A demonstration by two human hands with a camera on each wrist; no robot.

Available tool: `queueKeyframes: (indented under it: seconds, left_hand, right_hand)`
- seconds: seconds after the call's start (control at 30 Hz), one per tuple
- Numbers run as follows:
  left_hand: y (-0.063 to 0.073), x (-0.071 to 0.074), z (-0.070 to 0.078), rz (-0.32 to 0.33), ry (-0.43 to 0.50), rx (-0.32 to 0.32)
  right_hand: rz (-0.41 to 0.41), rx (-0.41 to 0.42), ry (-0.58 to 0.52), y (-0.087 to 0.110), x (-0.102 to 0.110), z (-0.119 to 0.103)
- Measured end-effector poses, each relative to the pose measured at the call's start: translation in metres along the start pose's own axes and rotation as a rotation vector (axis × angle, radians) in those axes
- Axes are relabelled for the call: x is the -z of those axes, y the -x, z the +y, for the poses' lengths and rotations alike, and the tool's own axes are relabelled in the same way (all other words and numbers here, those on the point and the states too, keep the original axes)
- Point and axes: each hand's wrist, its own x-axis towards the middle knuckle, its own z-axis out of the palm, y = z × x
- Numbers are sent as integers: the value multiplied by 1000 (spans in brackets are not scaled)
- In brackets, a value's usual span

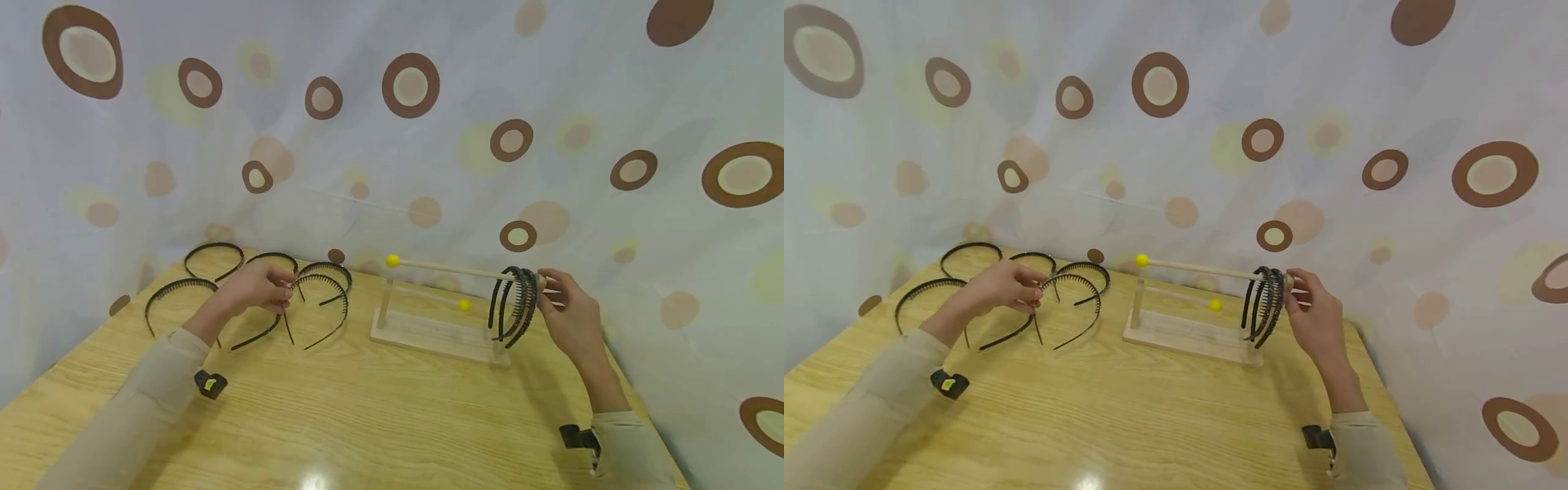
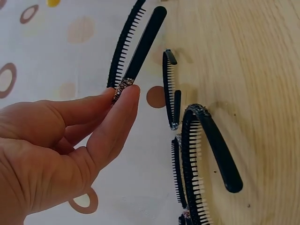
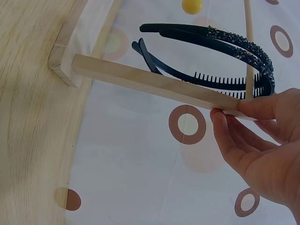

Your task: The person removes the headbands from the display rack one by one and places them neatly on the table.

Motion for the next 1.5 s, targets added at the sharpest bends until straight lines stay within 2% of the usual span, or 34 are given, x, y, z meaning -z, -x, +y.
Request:
queueKeyframes:
  seconds: [0.17, 0.43, 0.6, 0.87, 1.03, 1.23, 1.33, 1.5]
  left_hand:
    - [-6, -2, -6, -7, -36, 77]
    - [-13, -3, -17, -14, -121, 128]
    - [-16, -4, -16, 16, -207, 145]
    - [-15, -4, -13, 46, -308, 130]
    - [-12, -5, -6, 58, -318, 80]
    - [-6, -19, 17, 39, -272, -4]
    - [-3, -36, 31, 4, -254, -69]
    - [-4, -79, 52, -81, -209, -192]
  right_hand:
    - [10, 14, -14, 0, 1, -1]
    - [13, 21, -25, 0, 3, -1]
    - [12, 11, -11, -1, 3, 1]
    - [-5, 5, -9, -2, 5, 0]
    - [-4, -2, -10, -2, 6, 1]
    - [-9, -12, -19, -3, 6, 1]
    - [-13, -20, -25, -2, 5, 1]
    - [-15, -29, -24, 0, 1, 3]
